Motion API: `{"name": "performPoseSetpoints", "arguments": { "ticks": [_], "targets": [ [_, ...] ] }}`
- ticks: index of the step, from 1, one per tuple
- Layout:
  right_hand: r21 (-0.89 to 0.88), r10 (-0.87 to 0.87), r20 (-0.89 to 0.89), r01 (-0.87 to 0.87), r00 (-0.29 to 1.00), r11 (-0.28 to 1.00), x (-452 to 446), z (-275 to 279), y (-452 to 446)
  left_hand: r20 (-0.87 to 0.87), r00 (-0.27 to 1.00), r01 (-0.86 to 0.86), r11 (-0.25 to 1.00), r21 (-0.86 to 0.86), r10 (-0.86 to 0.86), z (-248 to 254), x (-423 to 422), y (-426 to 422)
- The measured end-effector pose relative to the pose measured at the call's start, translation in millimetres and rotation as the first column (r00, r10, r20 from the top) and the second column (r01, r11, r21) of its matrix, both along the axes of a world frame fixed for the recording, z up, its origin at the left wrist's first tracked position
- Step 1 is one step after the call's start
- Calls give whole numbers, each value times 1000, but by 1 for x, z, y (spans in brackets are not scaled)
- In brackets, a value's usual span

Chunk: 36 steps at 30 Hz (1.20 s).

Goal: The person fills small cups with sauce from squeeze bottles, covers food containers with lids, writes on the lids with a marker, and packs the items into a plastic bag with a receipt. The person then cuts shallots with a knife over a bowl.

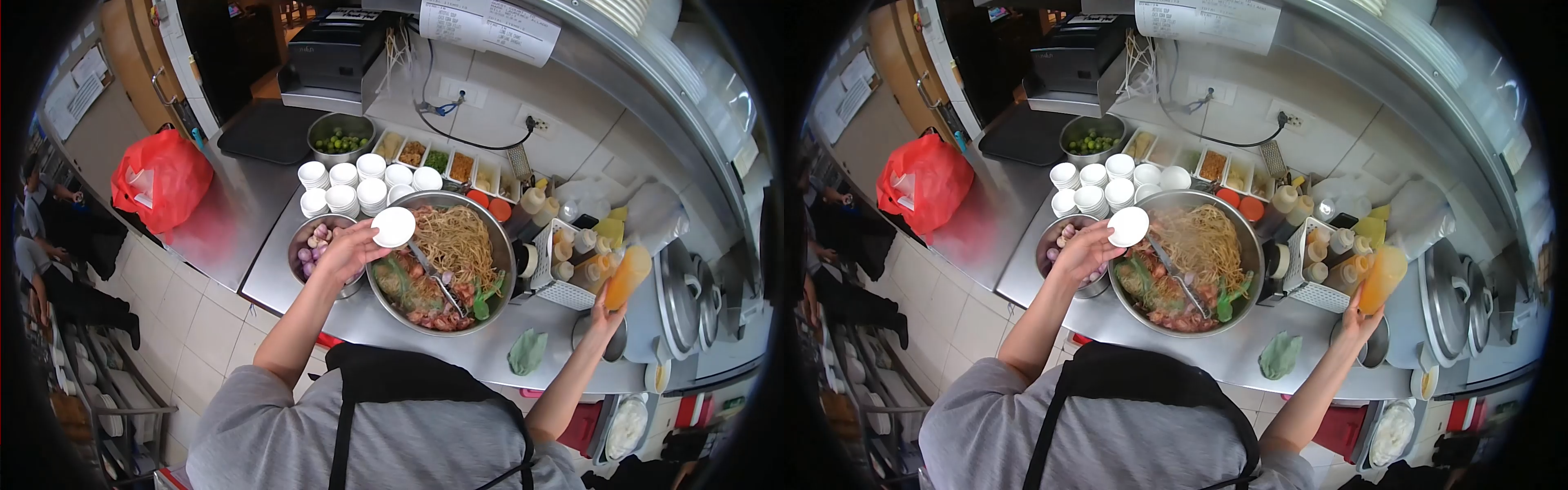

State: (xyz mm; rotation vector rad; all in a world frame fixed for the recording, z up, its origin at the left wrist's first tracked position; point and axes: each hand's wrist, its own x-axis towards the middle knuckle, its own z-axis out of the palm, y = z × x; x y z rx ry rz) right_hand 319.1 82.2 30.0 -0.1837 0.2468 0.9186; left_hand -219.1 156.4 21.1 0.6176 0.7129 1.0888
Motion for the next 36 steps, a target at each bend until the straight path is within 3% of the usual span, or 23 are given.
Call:
{"name": "performPoseSetpoints", "arguments": {
  "ticks": [4,5,6,7,8,9,10,12,15,19,21,24,25,28,30,32,34,35,36],
  "targets": [
    [-45,0,5,1,1000,999,-19,-12,-34,83,996,25,999,-48,-21,2,4,0],
    [-159,-32,308,85,951,984,-28,-14,-44,82,996,46,998,-46,-42,2,5,0],
    [-240,-21,583,197,812,951,-44,-12,-52,81,996,49,998,-46,-45,3,6,0],
    [-316,-43,773,444,632,838,-95,19,-58,79,994,76,996,-40,-72,5,9,1],
    [-317,-45,773,446,633,837,-109,14,-63,78,992,102,994,-35,-99,5,11,2],
    [-303,121,929,529,350,793,-116,5,-71,77,992,105,994,-35,-102,5,14,3],
    [-258,297,954,602,35,756,-124,-4,-77,77,988,133,991,-22,-131,4,16,4],
    [-106,284,927,556,-244,824,-148,-29,-77,74,984,162,987,-9,-161,5,21,5],
    [-240,424,841,472,-336,848,-161,-64,-85,87,976,201,979,-12,-199,5,28,7],
    [-138,338,869,479,-361,867,-167,-100,-85,92,969,231,972,-31,-228,5,31,8],
    [-146,222,967,441,-127,886,-174,-104,-83,90,965,253,966,-47,-248,5,34,9],
    [-244,327,938,458,-112,855,-183,-114,-77,79,959,276,959,-57,-271,5,41,11],
    [-242,395,890,500,-227,832,-179,-123,-75,80,956,285,957,-44,-281,7,45,11],
    [-328,411,900,396,-146,858,-171,-98,-61,77,948,313,949,-40,-309,8,55,10],
    [-305,379,902,320,-204,897,-178,-35,-49,59,935,353,936,-21,-351,20,62,7],
    [-225,324,863,278,-389,934,-172,1,-32,34,921,388,921,-33,-387,21,68,6],
    [-162,339,658,314,-672,936,-179,46,-22,4,909,416,909,-8,-416,22,75,5],
    [-172,355,655,326,-667,930,-183,61,-19,-9,905,425,905,-3,-425,22,78,5],
    [-61,290,513,303,-807,951,-186,72,-14,-8,900,435,901,-9,-435,23,81,4]
  ]
}}
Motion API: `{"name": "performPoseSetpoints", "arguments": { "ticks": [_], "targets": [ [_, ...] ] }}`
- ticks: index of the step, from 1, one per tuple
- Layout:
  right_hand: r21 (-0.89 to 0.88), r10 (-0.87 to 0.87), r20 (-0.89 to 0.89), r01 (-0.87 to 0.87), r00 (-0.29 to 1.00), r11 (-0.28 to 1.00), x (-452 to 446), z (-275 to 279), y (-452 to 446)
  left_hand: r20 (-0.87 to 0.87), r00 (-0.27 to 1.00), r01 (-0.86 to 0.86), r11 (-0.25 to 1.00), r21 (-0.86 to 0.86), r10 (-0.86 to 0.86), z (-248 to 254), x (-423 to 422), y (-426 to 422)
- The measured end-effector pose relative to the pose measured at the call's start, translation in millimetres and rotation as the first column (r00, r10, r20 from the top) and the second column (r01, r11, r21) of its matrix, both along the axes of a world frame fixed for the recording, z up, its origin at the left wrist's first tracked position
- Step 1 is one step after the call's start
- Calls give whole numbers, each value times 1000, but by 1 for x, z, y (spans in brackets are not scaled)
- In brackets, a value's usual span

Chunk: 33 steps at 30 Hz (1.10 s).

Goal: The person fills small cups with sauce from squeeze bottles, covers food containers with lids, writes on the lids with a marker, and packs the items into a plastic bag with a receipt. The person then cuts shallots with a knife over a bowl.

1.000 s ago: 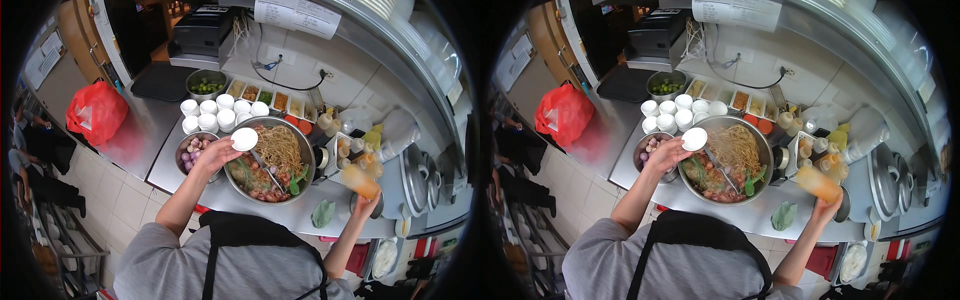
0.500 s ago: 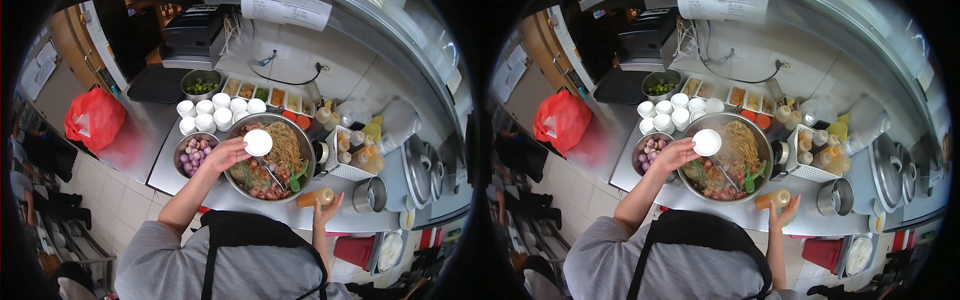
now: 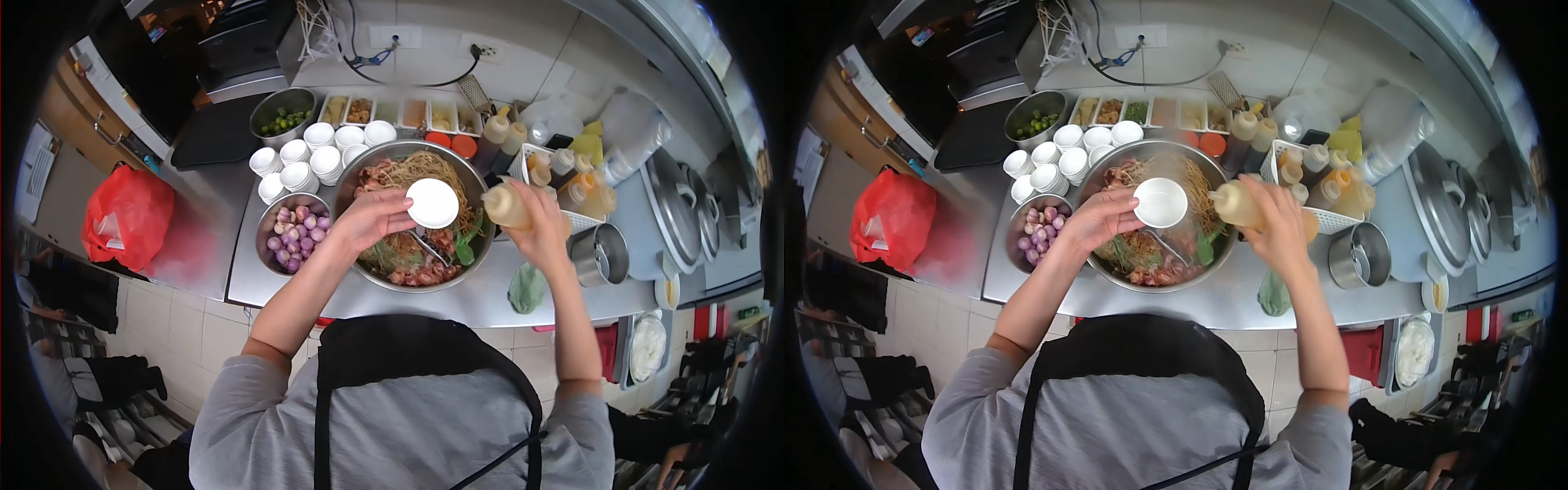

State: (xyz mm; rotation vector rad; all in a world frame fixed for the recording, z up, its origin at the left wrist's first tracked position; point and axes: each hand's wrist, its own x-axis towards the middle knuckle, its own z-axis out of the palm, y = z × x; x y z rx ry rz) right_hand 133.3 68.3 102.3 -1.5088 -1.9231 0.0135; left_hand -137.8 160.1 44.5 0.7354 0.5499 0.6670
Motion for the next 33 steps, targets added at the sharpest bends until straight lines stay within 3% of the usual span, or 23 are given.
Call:
{"name": "performPoseSetpoints", "arguments": {
  "ticks": [1,2,4,8,20,33],
  "targets": [
    [40,49,212,-58,976,997,-2,6,5,-8,1000,11,1000,10,-11,2,3,-1],
    [38,43,213,-52,976,998,-3,10,10,-15,1000,20,1000,23,-20,4,6,-2],
    [27,103,442,-128,891,991,-4,14,17,-34,999,22,999,25,-21,5,11,-1],
    [56,107,567,-167,817,984,-7,17,28,-89,996,15,999,39,-12,10,16,-1],
    [88,107,686,-228,720,970,-11,25,41,-63,998,-4,1000,-2,4,5,18,2],
    [78,101,607,-186,788,979,-9,25,34,-37,999,24,999,-46,-26,3,15,0]
  ]
}}
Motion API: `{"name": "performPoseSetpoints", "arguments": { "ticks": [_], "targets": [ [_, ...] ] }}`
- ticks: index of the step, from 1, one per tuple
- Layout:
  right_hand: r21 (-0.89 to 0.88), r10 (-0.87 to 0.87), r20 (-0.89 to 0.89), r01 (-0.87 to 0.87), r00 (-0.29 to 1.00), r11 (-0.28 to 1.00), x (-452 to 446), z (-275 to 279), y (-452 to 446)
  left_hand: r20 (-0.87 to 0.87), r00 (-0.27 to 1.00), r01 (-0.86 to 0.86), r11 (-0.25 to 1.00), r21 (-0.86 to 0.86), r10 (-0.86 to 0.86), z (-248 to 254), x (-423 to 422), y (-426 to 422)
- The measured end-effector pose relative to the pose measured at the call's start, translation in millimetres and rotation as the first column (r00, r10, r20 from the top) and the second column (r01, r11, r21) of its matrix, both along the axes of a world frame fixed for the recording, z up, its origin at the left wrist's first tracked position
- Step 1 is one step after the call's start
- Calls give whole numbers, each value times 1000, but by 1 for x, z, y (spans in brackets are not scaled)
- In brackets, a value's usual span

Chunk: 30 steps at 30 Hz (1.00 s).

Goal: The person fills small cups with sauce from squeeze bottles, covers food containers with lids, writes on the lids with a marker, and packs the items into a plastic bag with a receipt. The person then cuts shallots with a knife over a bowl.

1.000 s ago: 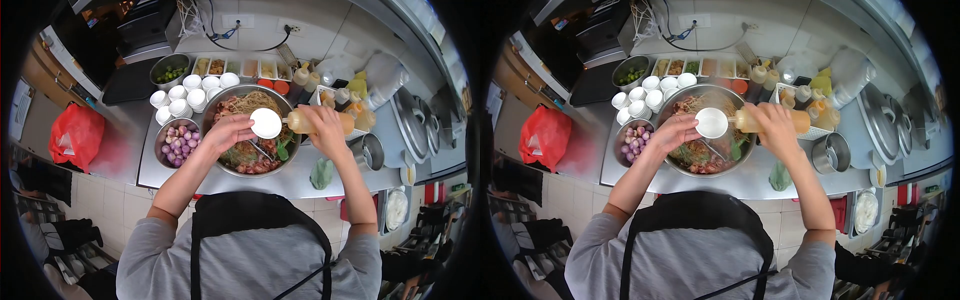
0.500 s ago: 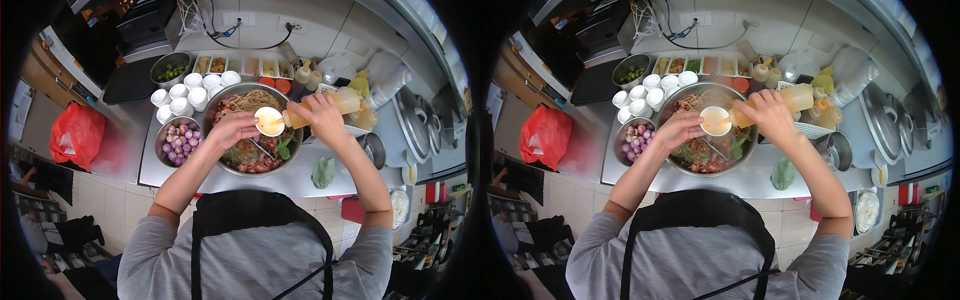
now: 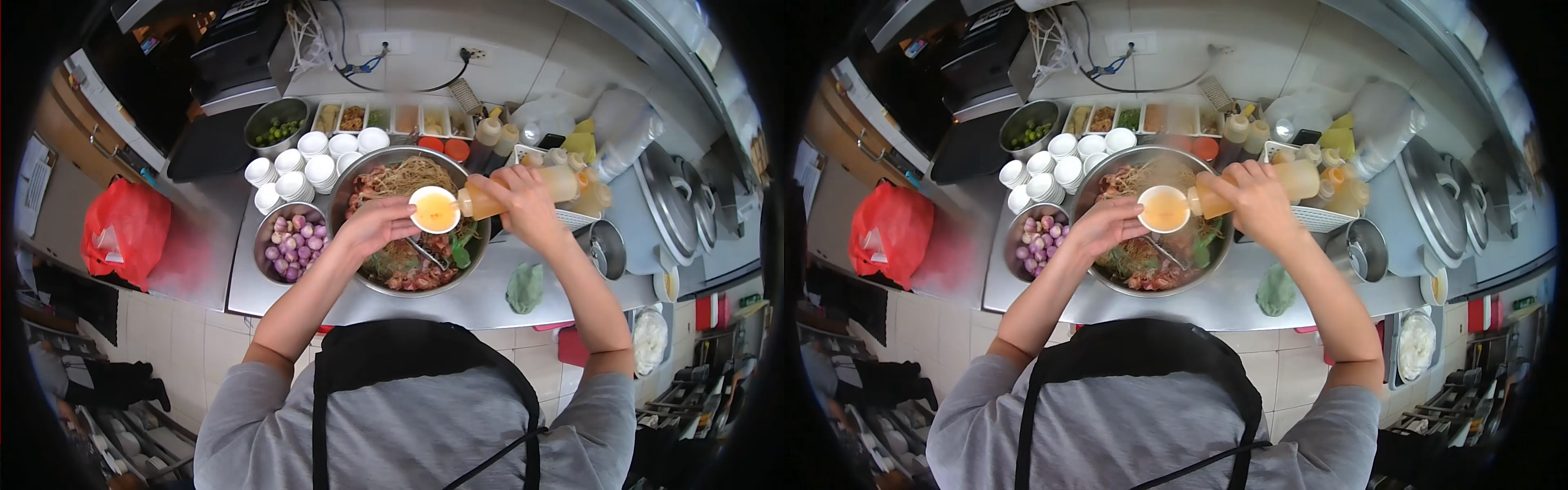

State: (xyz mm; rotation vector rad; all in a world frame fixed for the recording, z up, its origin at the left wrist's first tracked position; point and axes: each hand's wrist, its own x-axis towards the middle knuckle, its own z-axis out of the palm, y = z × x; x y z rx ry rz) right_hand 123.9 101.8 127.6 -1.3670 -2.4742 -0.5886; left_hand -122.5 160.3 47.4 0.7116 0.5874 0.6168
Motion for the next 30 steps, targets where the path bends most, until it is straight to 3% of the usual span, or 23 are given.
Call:
{"name": "performPoseSetpoints", "arguments": {
  "ticks": [2,3,5,6,7,9,10,12,13,15,17,19,23,25,29,30],
  "targets": [
    [-106,-35,-182,16,983,994,3,-7,-1,30,999,-18,1000,-13,18,1,-4,0],
    [-101,-46,-179,28,983,994,2,-11,-3,33,999,-7,1000,-8,7,3,-6,0],
    [-261,-96,-529,-54,843,964,-2,-17,-5,60,998,-16,1000,10,16,9,-10,-1],
    [-392,-241,-549,8,800,920,-7,-8,-12,45,998,-40,999,13,39,14,-11,-3],
    [-380,-224,-549,-3,805,925,-5,-14,-12,49,997,-53,998,26,52,15,-13,-3],
    [-263,-136,-858,-196,495,945,5,-28,-1,64,997,-38,999,-27,40,14,-22,1],
    [-320,-217,-891,-211,399,924,10,-23,1,62,996,-57,998,-37,59,13,-28,3],
    [-236,-180,-919,-123,351,964,35,-32,15,45,991,-124,992,-20,125,17,-43,6],
    [-215,-178,-951,-127,253,968,34,-15,14,50,986,-157,987,-25,158,14,-51,10],
    [-42,-61,-951,69,303,997,58,-16,30,59,969,-239,971,-14,239,11,-73,18],
    [-57,-73,-963,69,260,996,70,-8,40,37,936,-350,936,21,349,17,-97,21],
    [147,-47,-853,326,519,934,95,-21,56,28,899,-438,897,54,437,8,-130,35],
    [196,-56,-867,440,496,876,135,-62,73,-39,777,-626,778,50,628,-24,-207,62],
    [156,-67,-913,496,402,855,149,-79,75,-98,712,-687,719,105,695,-27,-239,62],
    [109,-84,-938,515,336,850,174,-119,80,-210,594,-785,617,60,777,-67,-300,70],
    [26,-214,-912,569,351,822,183,-128,80,-259,560,-805,591,56,787,-76,-310,70]
  ]
}}
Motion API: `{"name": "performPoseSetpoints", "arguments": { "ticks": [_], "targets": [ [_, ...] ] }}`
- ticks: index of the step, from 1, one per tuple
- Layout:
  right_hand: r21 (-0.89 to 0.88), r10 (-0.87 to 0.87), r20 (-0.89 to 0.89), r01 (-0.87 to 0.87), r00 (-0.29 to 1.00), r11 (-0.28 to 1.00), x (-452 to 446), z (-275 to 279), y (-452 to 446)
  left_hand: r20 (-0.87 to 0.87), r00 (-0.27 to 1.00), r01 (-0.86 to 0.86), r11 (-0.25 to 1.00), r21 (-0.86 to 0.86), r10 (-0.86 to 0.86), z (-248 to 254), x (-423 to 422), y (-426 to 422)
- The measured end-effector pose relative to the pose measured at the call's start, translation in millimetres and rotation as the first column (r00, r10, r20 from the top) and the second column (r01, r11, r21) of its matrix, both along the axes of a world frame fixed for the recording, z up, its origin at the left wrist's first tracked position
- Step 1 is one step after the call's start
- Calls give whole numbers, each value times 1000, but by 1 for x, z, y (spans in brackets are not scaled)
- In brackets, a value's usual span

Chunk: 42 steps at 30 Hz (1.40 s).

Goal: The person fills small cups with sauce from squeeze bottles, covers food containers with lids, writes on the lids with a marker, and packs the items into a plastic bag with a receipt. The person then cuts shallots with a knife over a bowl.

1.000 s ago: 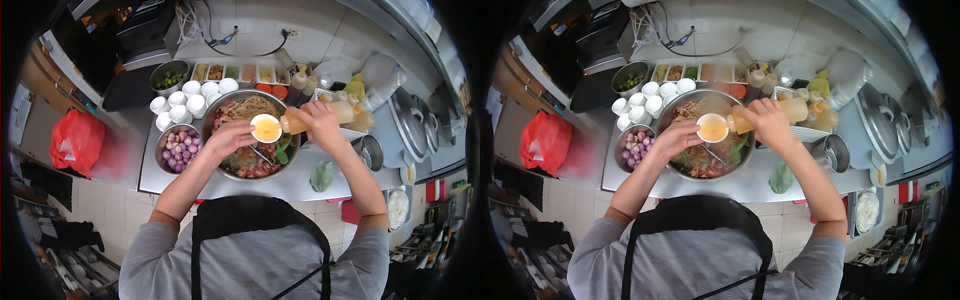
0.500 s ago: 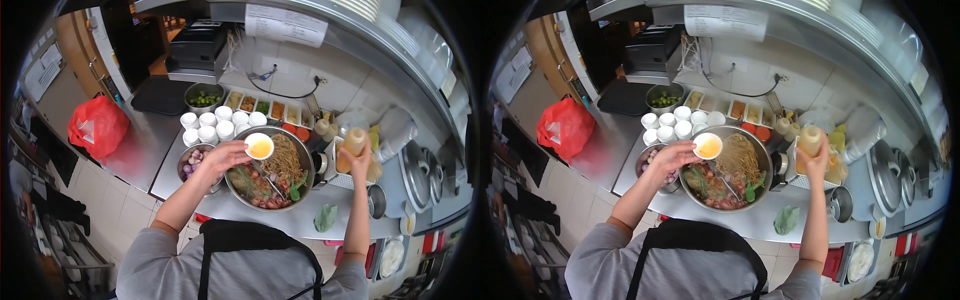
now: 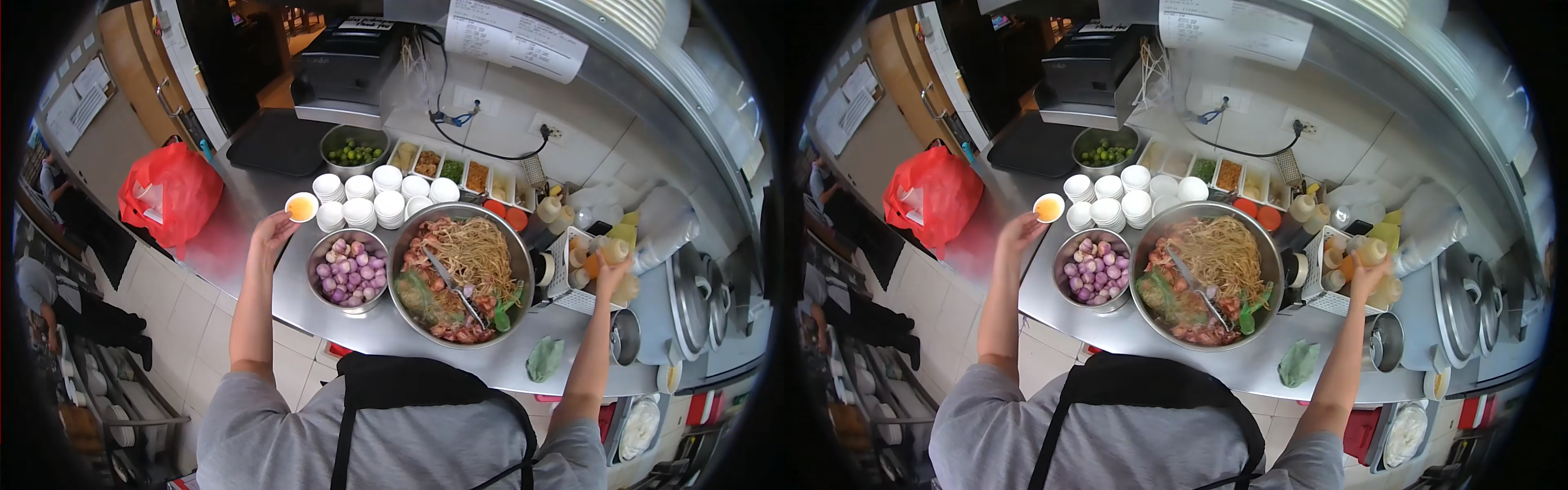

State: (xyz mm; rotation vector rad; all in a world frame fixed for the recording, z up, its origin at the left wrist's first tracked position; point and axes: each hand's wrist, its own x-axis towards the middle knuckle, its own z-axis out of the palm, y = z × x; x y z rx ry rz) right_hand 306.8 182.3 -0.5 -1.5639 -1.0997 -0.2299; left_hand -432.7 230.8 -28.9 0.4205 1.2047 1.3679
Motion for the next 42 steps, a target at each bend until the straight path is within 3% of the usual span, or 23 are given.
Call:
{"name": "performPoseSetpoints", "arguments": {
  "ticks": [2,4,7,11,12,16,18,21,22,23,25,27,28,30,31,33,35,37,38,39,40,41,42],
  "targets": [
    [-123,-57,34,61,998,991,1,-6,2,-17,1000,-14,999,-46,14,-22,-21,1],
    [-411,-141,192,210,971,887,-4,-5,0,-34,999,-28,995,-94,25,-45,-32,4],
    [-513,-91,204,185,975,838,23,-16,11,-40,995,-92,983,-162,86,-75,-43,3],
    [-597,-106,298,272,949,754,51,-15,25,-79,992,-114,964,-238,98,-97,-38,8],
    [-484,-50,277,184,960,856,51,-15,26,-113,989,-119,960,-255,92,-104,-39,10],
    [-476,-9,242,127,970,870,47,8,13,-189,981,-100,948,-303,43,-122,-38,19],
    [-541,-18,241,150,970,827,43,23,6,-333,943,-110,959,-259,19,-120,-35,19],
    [-474,-52,255,172,965,864,34,52,-11,-635,772,-40,996,-84,-22,-119,-43,25],
    [-433,-55,230,153,972,889,39,58,-14,-841,541,-129,990,-50,29,-108,-30,37],
    [-397,-53,255,155,966,905,44,64,-17,-810,582,-58,997,47,72,-106,-30,48],
    [-391,-88,261,188,961,901,61,72,-22,-925,378,-23,999,-38,-26,-88,-11,76],
    [-388,-135,211,209,968,898,58,85,-31,-994,74,238,970,-60,-79,-82,5,88],
    [-383,-167,210,238,963,893,65,84,-36,-995,71,269,962,-54,-76,-80,10,94],
    [-462,-76,67,98,995,882,75,81,-44,-959,-75,239,928,-285,-275,-73,19,102],
    [-456,-92,65,111,994,883,77,79,-49,-960,-81,253,926,-280,-268,-66,26,101],
    [-521,-133,185,211,974,827,80,77,-56,-972,-233,237,970,-58,-2,-55,39,93],
    [-498,-141,216,233,966,835,83,73,-55,-974,-223,218,976,-14,36,-44,45,84],
    [-552,-77,357,277,931,786,83,66,-42,-973,-216,169,985,42,79,-33,48,79],
    [-639,-73,278,241,958,730,80,63,-31,-980,-152,130,986,107,126,-28,49,74],
    [-688,-72,321,285,944,668,78,56,-20,-980,-92,74,983,170,176,-25,43,67],
    [-729,-59,367,326,928,602,78,50,-9,-973,43,42,972,230,228,-30,35,66],
    [-827,-47,357,339,933,450,75,52,3,-936,321,-38,990,136,141,-27,32,66],
    [-894,-36,353,348,935,281,73,55,15,-815,561,-45,988,147,147,-23,34,61]
  ]
}}
